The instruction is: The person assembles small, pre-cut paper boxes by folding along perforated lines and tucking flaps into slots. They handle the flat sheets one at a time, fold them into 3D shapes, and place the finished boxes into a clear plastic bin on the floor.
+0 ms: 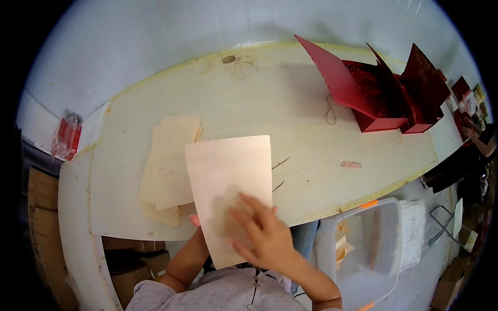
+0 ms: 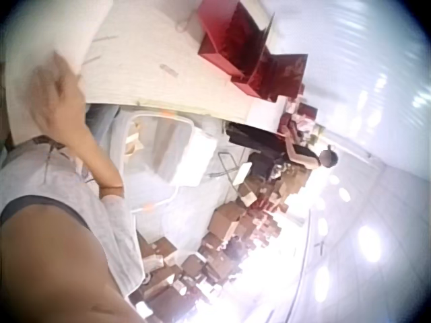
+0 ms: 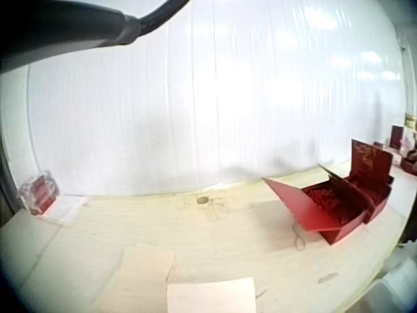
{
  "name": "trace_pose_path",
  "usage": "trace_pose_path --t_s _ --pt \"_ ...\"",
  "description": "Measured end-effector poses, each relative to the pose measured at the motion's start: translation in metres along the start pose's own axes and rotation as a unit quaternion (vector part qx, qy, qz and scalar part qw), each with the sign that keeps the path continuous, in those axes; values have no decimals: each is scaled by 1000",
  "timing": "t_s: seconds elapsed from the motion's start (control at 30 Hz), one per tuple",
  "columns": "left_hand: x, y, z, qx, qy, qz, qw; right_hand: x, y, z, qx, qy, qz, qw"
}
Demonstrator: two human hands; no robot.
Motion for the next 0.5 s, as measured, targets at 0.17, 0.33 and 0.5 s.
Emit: trace_pose_path --t_s 0.17,0.33,0.5 --pt "16 -5 3 -30 -44 -37 998 8 10 -25 -23 -48 -127 990" --pt "35 -14 6 69 6 -96 993 -3 6 -36 -84 -50 -168 981" --pt "45 -11 2 15 129 -135 982 -9 -3 -47 -147 9 -220 964"
Point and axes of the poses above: each hand's wrist, its own y-axis towards the middle knuckle, its own x-axis out of the back of the hand, z = x × y, the point moved 3 cm from there along y, towards the middle knuckle, and after that the axes turned 6 degrees about -z, right-handed, at the moved point
